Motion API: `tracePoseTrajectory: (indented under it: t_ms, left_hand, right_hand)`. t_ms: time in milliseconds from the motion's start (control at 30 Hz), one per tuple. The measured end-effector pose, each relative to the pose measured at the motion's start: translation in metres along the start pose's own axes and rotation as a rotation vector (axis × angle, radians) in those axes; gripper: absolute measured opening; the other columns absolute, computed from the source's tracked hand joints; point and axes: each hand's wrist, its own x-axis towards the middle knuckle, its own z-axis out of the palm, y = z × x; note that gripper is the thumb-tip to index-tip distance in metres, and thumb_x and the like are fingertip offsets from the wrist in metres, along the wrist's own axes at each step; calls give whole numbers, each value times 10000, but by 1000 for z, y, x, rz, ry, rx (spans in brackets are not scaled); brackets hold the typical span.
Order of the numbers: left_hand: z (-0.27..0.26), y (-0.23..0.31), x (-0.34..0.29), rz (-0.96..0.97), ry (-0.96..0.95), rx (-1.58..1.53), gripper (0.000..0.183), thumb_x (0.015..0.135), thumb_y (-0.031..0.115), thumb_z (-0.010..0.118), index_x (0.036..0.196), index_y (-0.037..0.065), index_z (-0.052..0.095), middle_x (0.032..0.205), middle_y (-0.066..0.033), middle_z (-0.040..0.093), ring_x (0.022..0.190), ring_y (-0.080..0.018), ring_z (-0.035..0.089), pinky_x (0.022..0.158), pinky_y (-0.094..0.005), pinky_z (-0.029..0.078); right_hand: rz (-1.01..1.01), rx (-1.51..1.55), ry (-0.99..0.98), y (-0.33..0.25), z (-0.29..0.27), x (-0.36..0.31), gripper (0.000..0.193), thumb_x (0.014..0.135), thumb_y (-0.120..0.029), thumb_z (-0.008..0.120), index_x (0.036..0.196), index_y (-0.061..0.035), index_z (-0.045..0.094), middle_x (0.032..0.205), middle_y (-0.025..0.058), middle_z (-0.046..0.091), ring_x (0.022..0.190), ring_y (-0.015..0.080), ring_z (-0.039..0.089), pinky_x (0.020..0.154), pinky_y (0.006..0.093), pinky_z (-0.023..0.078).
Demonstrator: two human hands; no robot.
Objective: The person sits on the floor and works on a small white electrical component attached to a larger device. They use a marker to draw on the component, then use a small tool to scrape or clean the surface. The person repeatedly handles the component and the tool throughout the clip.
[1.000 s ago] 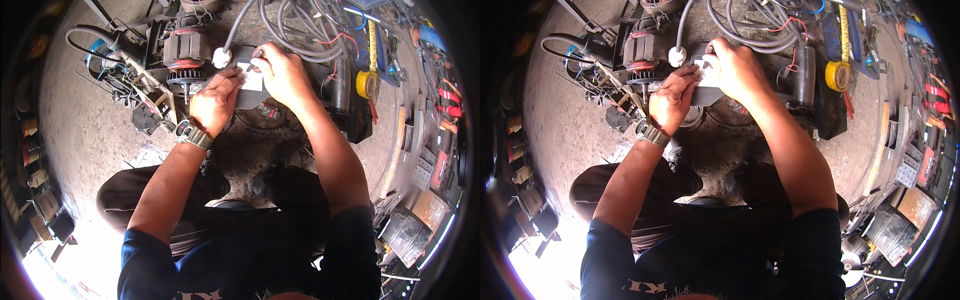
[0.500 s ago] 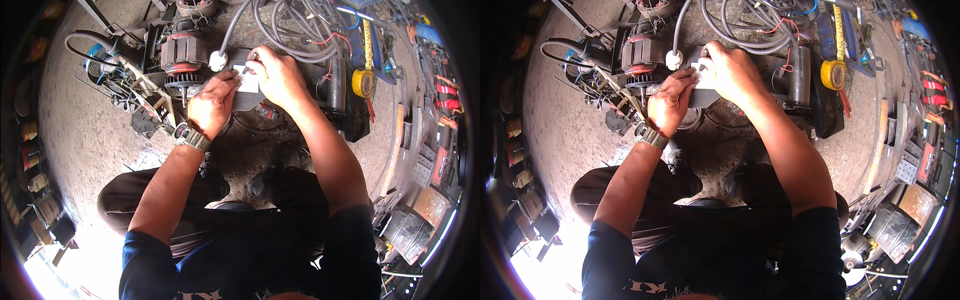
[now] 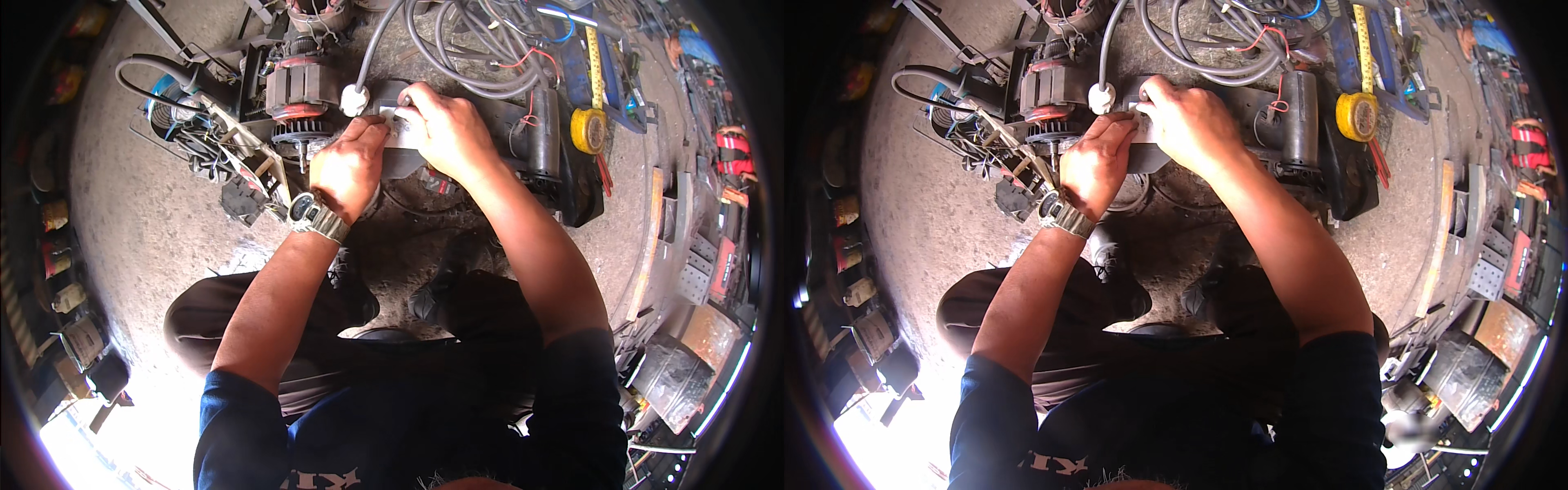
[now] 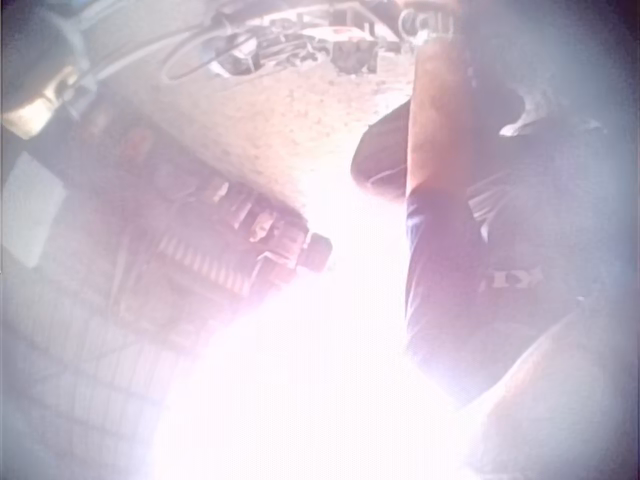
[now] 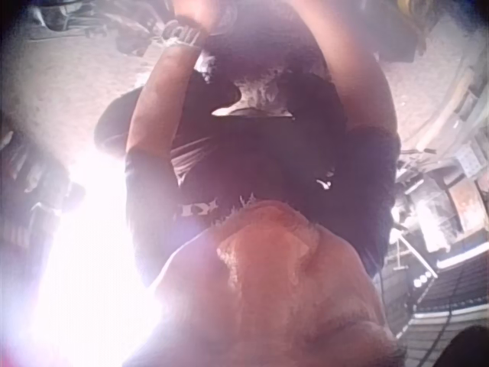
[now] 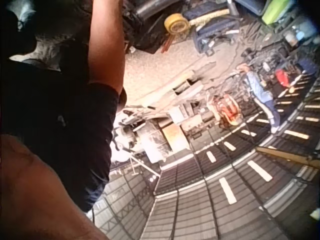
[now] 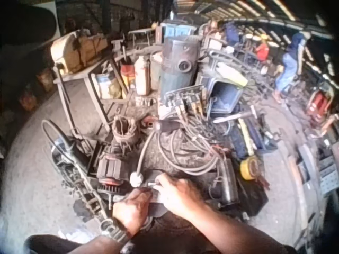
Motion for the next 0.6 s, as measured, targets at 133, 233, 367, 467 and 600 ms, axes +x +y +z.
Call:
tracePoseTrajectory:
  t_ms: [133,233,367,467,600]
  left_hand:
    - [-4,12,6,-108,-62,58,186,1023,189,703,1202,147,731,1150,-87,788,916,-359,788,753,-464,642]
    - [-4,25,13,-231,-71,97,230,1011,224,734,1230,156,750,1118,-108,803,908,-372,784,754,-466,640]
    - [-2,28,18,-216,-14,81,245,1012,248,736,1238,154,750,1097,-123,804,904,-382,781,754,-475,637]
    - [-4,31,19,-230,-37,71,233,1018,247,716,1228,146,729,1070,-130,795,924,-386,778,780,-493,628]
    - [-4,35,21,-244,-34,84,197,1016,248,711,1178,138,730,1038,-130,791,928,-386,777,794,-501,624]
  right_hand:
    - [-49,0,1,-4,-3,0,207,1038,-234,689,1152,-84,605,794,232,739,766,463,745,671,581,574]
    - [-67,-19,-3,-2,-4,-1,207,1034,-234,691,1150,-85,606,810,224,746,777,459,747,679,578,570]
    - [8,23,-45,-8,-7,1,180,1029,-189,713,1181,-104,670,950,211,776,906,466,748,758,561,593]
    - [2,41,-71,-8,-9,2,164,1014,-152,712,1161,-87,678,1008,196,772,938,452,746,782,537,599]
    - [-115,85,30,-1,-5,2,157,985,-104,716,1134,-67,684,1046,171,742,960,434,735,811,511,600]
